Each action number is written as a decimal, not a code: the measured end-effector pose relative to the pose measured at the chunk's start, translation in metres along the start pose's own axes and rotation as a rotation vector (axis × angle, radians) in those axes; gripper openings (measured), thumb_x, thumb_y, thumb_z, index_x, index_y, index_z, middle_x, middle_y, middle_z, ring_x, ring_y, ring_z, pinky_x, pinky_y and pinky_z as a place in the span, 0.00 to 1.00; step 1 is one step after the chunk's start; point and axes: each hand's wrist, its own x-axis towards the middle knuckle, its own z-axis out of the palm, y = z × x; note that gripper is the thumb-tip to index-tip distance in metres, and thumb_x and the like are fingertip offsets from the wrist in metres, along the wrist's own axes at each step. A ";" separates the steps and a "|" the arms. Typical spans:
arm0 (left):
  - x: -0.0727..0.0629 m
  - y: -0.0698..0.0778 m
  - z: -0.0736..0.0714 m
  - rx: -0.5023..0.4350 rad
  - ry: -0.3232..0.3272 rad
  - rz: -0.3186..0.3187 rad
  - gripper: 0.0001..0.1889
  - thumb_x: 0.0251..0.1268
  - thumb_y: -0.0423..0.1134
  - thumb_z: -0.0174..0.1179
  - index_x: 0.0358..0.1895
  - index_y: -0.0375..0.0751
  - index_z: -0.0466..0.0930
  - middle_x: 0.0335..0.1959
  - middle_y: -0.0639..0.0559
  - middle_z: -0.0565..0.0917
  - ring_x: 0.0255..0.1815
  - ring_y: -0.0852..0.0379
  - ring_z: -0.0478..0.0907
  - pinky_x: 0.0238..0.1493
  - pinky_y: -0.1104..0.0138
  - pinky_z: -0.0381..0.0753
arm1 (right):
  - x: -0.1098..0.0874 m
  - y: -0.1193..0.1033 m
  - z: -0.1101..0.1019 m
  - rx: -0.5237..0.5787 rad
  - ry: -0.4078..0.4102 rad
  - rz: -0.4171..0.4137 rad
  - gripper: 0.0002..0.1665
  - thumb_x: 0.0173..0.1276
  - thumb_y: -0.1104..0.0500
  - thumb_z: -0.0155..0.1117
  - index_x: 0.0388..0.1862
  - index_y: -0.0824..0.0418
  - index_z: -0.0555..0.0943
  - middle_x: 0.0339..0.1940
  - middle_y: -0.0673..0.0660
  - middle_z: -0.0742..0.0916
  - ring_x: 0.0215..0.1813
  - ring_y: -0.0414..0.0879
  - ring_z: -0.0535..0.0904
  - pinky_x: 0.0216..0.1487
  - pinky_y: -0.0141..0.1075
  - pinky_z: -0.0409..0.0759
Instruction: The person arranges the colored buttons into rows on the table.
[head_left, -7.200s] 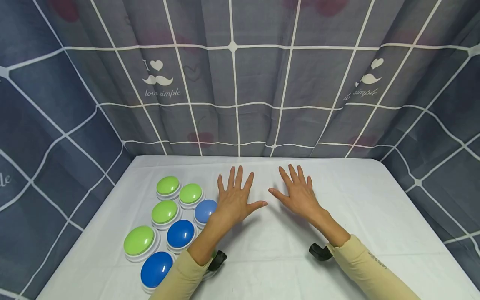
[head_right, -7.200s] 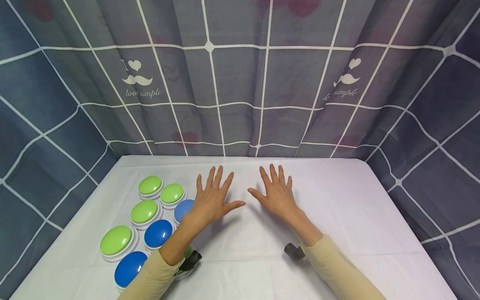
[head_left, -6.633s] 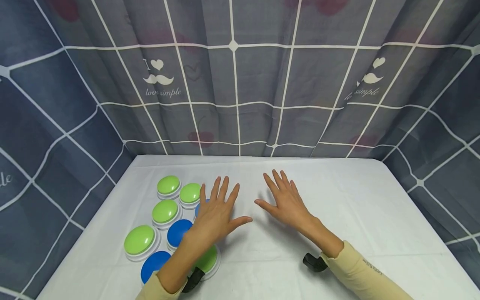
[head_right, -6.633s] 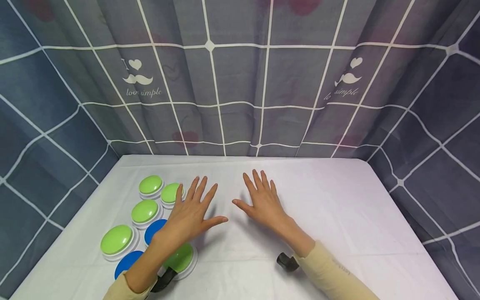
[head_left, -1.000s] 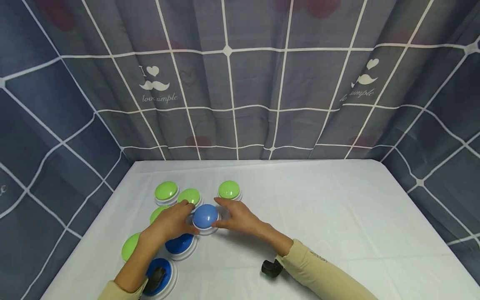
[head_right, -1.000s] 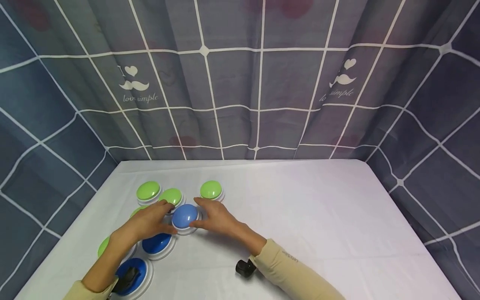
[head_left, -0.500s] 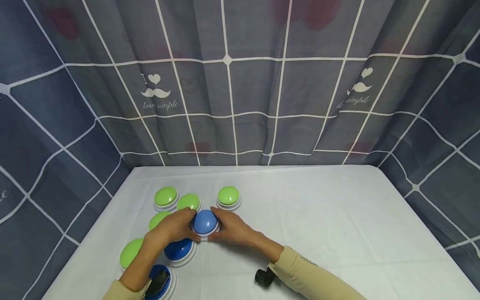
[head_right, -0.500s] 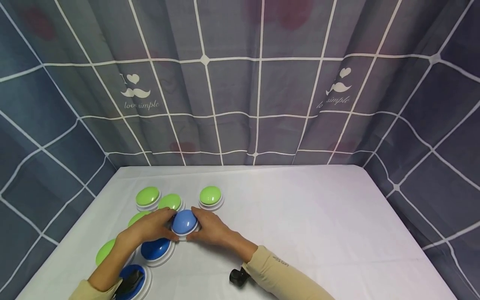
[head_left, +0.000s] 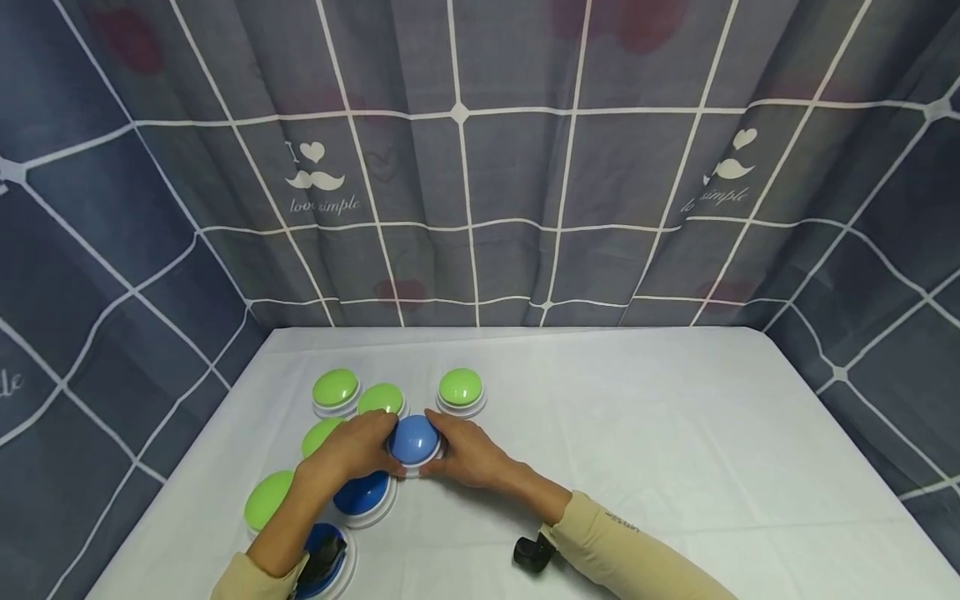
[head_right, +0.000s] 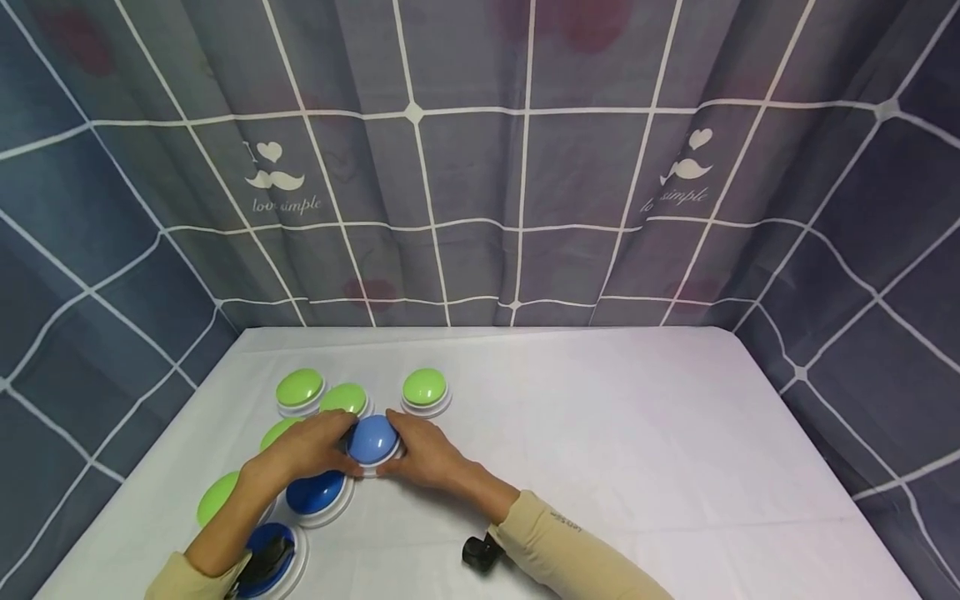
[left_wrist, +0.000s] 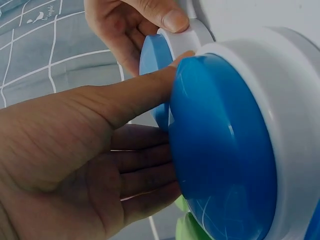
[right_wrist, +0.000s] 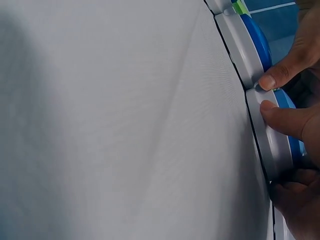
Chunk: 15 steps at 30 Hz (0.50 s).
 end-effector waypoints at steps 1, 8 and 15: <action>0.000 0.000 0.000 0.006 0.005 0.003 0.26 0.40 0.41 0.82 0.44 0.38 0.80 0.38 0.48 0.82 0.41 0.49 0.80 0.47 0.48 0.80 | 0.000 0.000 -0.001 0.004 0.001 0.001 0.49 0.59 0.53 0.77 0.73 0.70 0.64 0.68 0.63 0.76 0.69 0.52 0.71 0.70 0.39 0.65; 0.002 0.003 0.000 0.000 0.055 0.021 0.28 0.39 0.43 0.82 0.46 0.38 0.82 0.38 0.50 0.83 0.41 0.51 0.81 0.48 0.50 0.81 | -0.005 0.003 -0.007 0.044 0.025 0.012 0.50 0.58 0.53 0.78 0.74 0.69 0.64 0.70 0.61 0.74 0.71 0.51 0.69 0.70 0.40 0.64; 0.008 0.016 -0.007 -0.001 0.134 0.109 0.30 0.41 0.47 0.81 0.50 0.38 0.83 0.39 0.53 0.83 0.42 0.53 0.81 0.44 0.53 0.81 | -0.018 0.009 -0.032 0.158 0.092 -0.009 0.49 0.59 0.57 0.77 0.74 0.69 0.64 0.70 0.61 0.74 0.70 0.54 0.69 0.69 0.48 0.66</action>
